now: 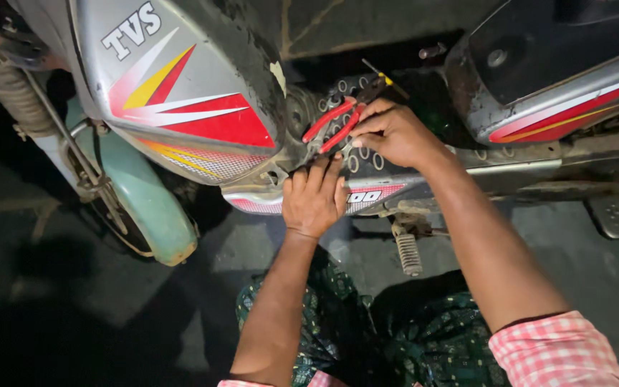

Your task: The person is sitting on the floor and using a wrench to tighten a bolt on the frame of a TVS motorcycle. The person holds the wrench with both hands and applies force to the bolt near the footrest area.

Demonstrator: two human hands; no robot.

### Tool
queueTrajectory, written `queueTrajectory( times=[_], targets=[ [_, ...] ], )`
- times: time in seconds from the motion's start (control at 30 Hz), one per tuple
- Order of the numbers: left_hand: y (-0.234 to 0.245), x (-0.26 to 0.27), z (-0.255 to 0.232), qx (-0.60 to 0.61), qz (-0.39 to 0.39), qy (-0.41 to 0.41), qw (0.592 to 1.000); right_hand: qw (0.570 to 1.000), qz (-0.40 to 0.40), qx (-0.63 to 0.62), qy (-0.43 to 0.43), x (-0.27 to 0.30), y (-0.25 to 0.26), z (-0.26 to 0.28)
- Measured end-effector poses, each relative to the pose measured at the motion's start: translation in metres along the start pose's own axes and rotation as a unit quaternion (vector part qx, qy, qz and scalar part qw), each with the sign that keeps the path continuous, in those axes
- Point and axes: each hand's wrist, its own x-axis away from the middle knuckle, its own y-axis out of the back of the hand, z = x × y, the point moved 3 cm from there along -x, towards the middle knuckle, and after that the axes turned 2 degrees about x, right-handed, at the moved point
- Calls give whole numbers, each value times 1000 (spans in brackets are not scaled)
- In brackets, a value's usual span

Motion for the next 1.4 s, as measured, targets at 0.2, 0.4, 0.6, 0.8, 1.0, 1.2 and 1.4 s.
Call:
queueTrajectory(
  times=[0.2, 0.4, 0.6, 0.8, 1.0, 1.2, 1.4],
  targets=[
    [-2, 2, 2, -5, 3, 2, 1000, 998, 8, -1, -65, -7, 0, 3],
    [0, 1, 1, 2, 6, 11, 1000, 989, -29, 84, -116, 13, -5, 14],
    [-1, 1, 0, 2, 9, 18, 1000, 981, -34, 101, -163, 18, -5, 15],
    [0, 1, 1, 18, 2, 18, 1000, 998, -2, 0, -66, -2, -6, 1],
    [0, 3, 2, 23, 1, 16, 1000, 998, 29, 29, -54, -5, -2, 6],
    [0, 3, 3, 26, -6, 16, 1000, 994, -13, 36, -105, 9, -4, 15],
    [-1, 4, 3, 26, -13, 13, 999, 997, 9, 51, -54, -4, -3, 11]
  ],
)
